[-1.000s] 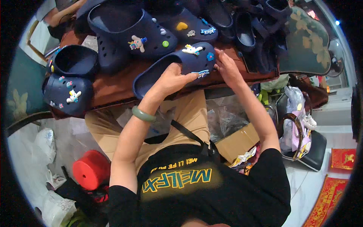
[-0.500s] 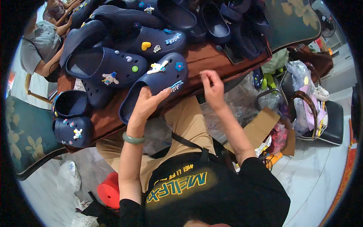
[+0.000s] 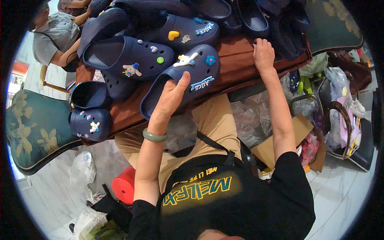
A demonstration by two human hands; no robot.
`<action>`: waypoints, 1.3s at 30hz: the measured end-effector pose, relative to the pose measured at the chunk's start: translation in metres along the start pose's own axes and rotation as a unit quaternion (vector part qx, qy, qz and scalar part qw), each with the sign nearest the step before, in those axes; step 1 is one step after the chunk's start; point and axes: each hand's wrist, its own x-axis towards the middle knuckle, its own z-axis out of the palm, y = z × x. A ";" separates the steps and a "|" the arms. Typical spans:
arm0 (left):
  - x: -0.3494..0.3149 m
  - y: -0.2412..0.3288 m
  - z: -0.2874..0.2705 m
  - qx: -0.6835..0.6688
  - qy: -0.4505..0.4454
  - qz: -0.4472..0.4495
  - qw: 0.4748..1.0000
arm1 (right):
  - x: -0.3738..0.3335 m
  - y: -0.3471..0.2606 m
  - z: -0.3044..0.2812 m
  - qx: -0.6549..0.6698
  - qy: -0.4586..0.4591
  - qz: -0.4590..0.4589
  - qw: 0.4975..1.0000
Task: The worker is attaching small decorative charms to clogs at a manufacturing station.
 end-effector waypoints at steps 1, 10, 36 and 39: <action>0.001 -0.001 0.000 -0.005 -0.006 0.005 1.000 | -0.001 -0.001 -0.002 0.011 0.003 0.012 1.000; -0.005 0.005 0.001 0.017 -0.012 0.006 1.000 | -0.016 -0.019 -0.033 0.292 -0.019 0.000 0.956; 0.004 -0.004 -0.007 0.031 -0.071 0.066 0.995 | 0.025 -0.128 -0.114 0.393 0.043 -0.231 0.889; 0.006 -0.006 -0.007 0.020 -0.070 0.096 0.993 | 0.021 -0.125 -0.123 0.383 0.009 -0.240 0.892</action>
